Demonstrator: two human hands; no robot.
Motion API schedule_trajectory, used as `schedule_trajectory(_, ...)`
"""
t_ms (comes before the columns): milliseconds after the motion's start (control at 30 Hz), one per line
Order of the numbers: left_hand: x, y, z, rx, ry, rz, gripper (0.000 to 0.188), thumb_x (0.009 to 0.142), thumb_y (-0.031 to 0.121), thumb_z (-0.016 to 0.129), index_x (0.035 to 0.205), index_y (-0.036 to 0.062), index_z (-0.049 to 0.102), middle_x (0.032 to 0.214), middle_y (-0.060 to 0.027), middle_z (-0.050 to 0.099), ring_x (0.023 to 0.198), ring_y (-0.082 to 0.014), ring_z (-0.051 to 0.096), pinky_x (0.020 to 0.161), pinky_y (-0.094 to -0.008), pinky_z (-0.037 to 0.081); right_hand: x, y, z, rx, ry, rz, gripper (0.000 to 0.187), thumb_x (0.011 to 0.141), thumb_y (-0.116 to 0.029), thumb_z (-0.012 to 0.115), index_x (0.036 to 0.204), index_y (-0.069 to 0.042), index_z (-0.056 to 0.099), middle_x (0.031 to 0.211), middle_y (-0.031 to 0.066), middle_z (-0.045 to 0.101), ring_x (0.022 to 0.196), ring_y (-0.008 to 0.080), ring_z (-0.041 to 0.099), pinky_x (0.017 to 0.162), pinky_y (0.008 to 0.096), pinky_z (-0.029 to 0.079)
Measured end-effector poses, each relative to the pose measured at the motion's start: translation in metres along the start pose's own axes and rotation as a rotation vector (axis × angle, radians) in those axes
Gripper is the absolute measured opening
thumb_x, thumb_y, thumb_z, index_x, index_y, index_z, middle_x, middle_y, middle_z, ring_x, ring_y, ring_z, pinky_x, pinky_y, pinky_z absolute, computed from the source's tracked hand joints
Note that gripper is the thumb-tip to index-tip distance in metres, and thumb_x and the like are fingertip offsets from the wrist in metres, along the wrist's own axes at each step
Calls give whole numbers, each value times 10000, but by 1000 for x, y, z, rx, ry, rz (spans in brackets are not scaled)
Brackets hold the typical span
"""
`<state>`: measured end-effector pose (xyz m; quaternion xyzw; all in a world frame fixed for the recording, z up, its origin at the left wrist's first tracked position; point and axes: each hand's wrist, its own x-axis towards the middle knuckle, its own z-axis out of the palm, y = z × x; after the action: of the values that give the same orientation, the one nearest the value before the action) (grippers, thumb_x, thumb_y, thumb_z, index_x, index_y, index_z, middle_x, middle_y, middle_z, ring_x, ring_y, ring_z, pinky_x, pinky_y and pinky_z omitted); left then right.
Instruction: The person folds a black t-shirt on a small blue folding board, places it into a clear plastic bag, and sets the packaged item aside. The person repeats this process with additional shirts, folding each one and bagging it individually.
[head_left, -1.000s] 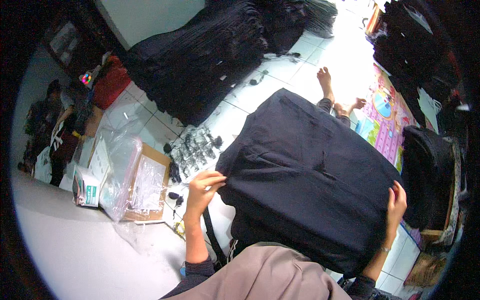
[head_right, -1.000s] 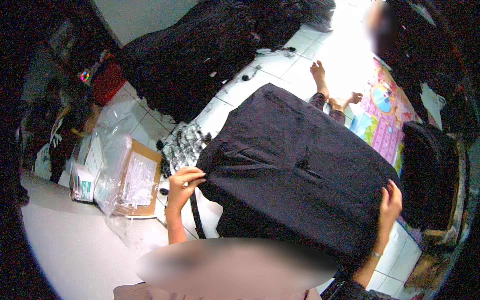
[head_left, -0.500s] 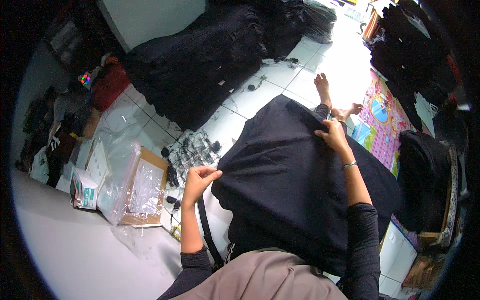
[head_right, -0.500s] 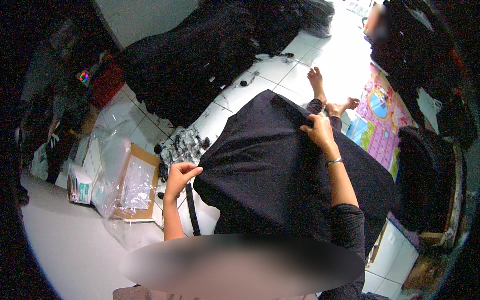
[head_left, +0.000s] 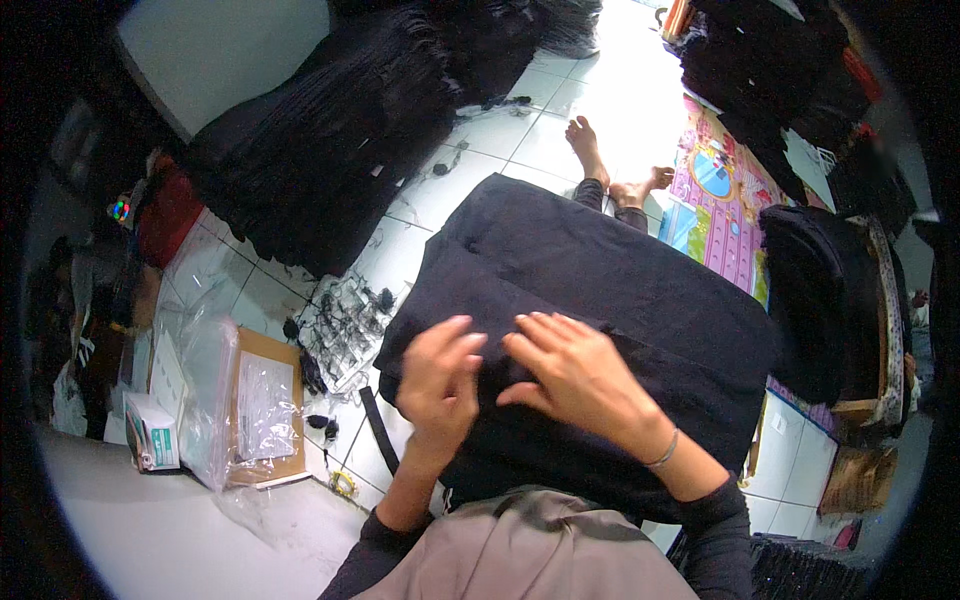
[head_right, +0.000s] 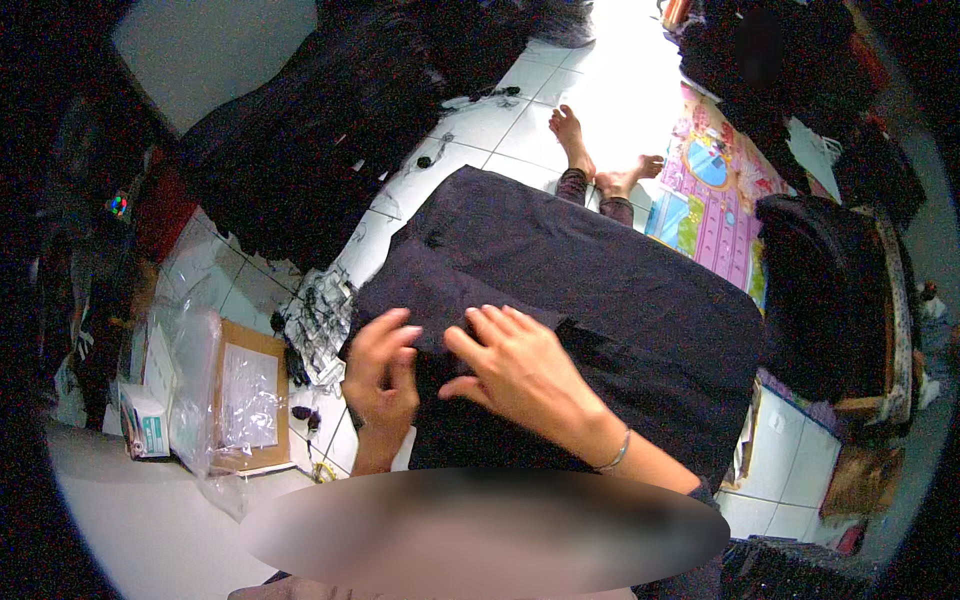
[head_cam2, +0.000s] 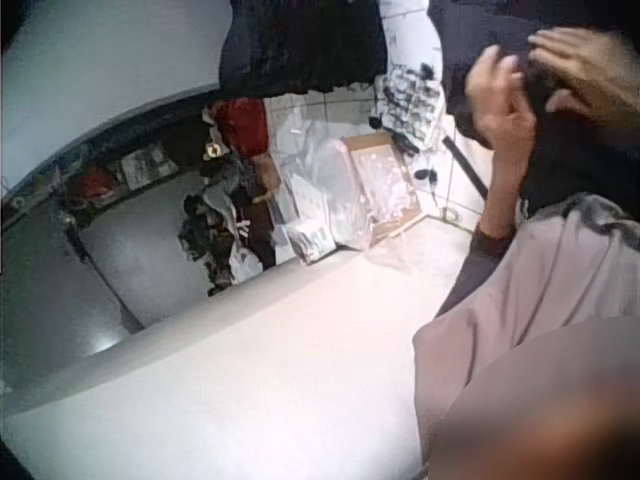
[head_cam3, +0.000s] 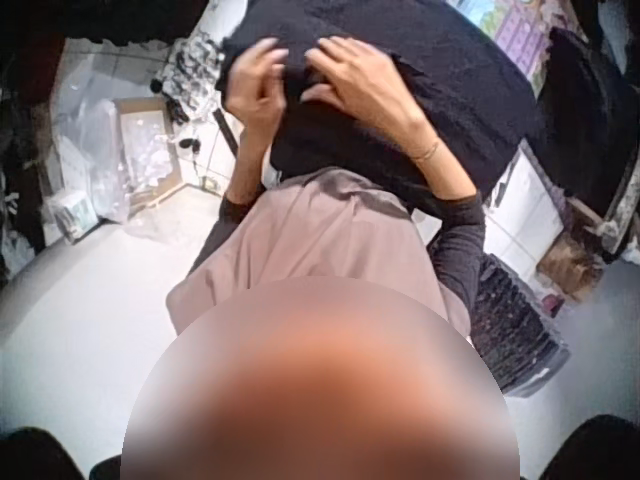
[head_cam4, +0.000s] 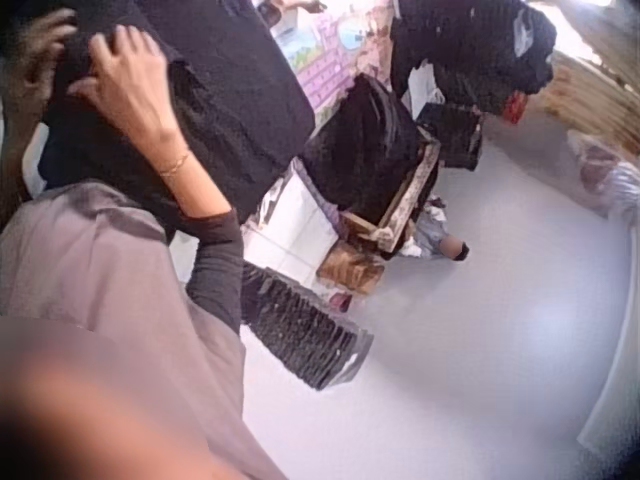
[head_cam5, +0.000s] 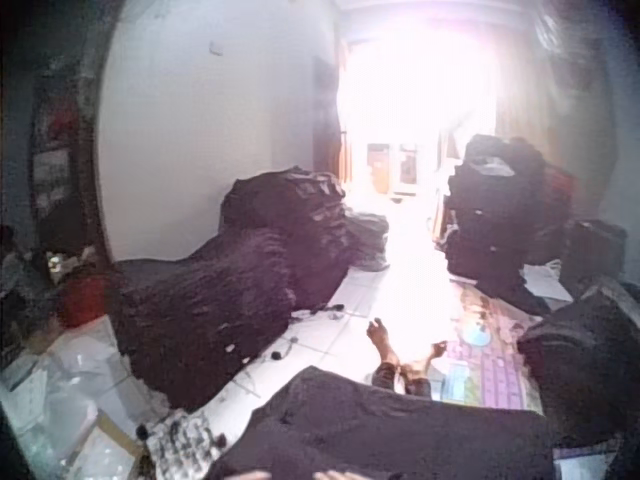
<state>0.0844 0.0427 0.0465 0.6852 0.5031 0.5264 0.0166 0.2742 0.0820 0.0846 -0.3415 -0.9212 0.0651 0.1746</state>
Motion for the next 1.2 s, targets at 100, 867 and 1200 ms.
schedule_trajectory(100, 6, -14, 34, 89, -331, 36, 303, 944, 215, 549, 1196, 71, 637, 1345, -168, 534, 1279, -338, 478, 1083, -497, 334, -16, -2, 36, -7, -124, 118, 695, 898, -566, 470, 1385, -71, 437, 1455, 188, 402, 1390, 337, 319, 1151, 525, 187)
schedule_trajectory(867, -42, -143, -49, 450, -96, -544, 531, 792, 350, 790, 562, 18, 445, 547, -15, 373, 534, -137, 338, 519, -327, 312, -347, 133, 33, 1071, 1072, 1279, 671, 916, -589, 525, 1256, -12, 551, 1215, 70, 601, 1064, 170, 569, 954, 317, 420)
schedule_trajectory(1200, -17, -151, -52, -215, 8, -636, 563, 809, 142, 791, 557, 164, 288, 568, 103, 290, 553, -27, 210, 508, -242, 155, -398, 95, 4, 556, 754, 1736, 454, 850, -412, 714, 1018, 11, 702, 939, 52, 697, 855, 127, 627, 747, 274, 482)
